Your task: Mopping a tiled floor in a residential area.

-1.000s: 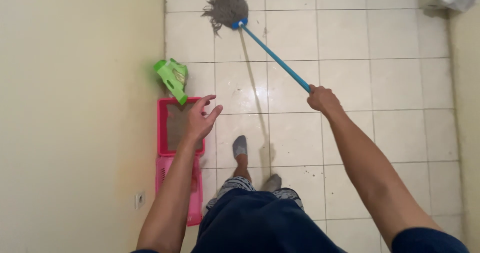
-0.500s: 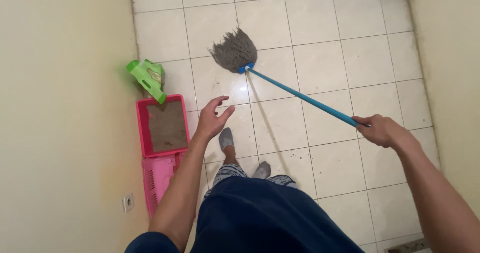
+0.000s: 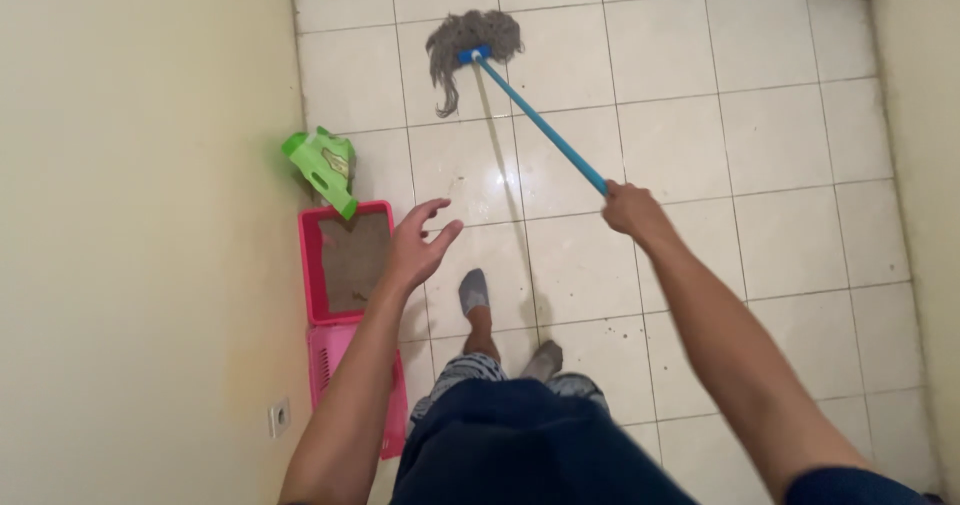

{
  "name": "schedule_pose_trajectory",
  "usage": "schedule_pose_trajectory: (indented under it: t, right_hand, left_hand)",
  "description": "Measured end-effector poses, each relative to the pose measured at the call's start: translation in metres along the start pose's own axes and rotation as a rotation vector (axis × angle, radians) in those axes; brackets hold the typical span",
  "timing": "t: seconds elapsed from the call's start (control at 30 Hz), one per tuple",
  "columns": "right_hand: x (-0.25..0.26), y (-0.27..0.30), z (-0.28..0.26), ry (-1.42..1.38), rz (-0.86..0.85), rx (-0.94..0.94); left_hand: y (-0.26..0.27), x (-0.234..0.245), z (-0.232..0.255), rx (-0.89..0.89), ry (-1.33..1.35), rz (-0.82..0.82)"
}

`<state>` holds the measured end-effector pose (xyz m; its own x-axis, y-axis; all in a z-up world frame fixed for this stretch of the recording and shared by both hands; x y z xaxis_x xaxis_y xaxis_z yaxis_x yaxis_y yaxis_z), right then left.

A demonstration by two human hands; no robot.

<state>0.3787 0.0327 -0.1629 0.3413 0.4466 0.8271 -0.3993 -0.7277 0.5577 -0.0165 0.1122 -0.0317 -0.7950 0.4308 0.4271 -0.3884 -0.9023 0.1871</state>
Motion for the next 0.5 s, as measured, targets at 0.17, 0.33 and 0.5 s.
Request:
schedule_pose_trajectory:
  t: [0.17, 0.33, 0.5]
  right_hand:
    - [0.011, -0.017, -0.036, -0.179, -0.063, -0.073]
    - [0.008, 0.011, 0.026, -0.115, -0.012, -0.057]
    - [0.044, 0.136, 0.105, -0.054, -0.154, -0.227]
  left_hand:
    - [0.006, 0.021, -0.008, 0.044, -0.035, 0.051]
    - [0.026, 0.012, -0.002, 0.028, -0.034, 0.050]
    - [0.047, -0.035, 0.007, -0.009, -0.026, -0.029]
Point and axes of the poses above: each hand's wrist, its own y-axis away from the middle knuckle, its own x-axis out of the back of the hand, z = x × y, the point moved 9 cm from there along -y, towards the middle knuckle, and after that the axes turned 3 degrees about -x, right-handed, at the moved point
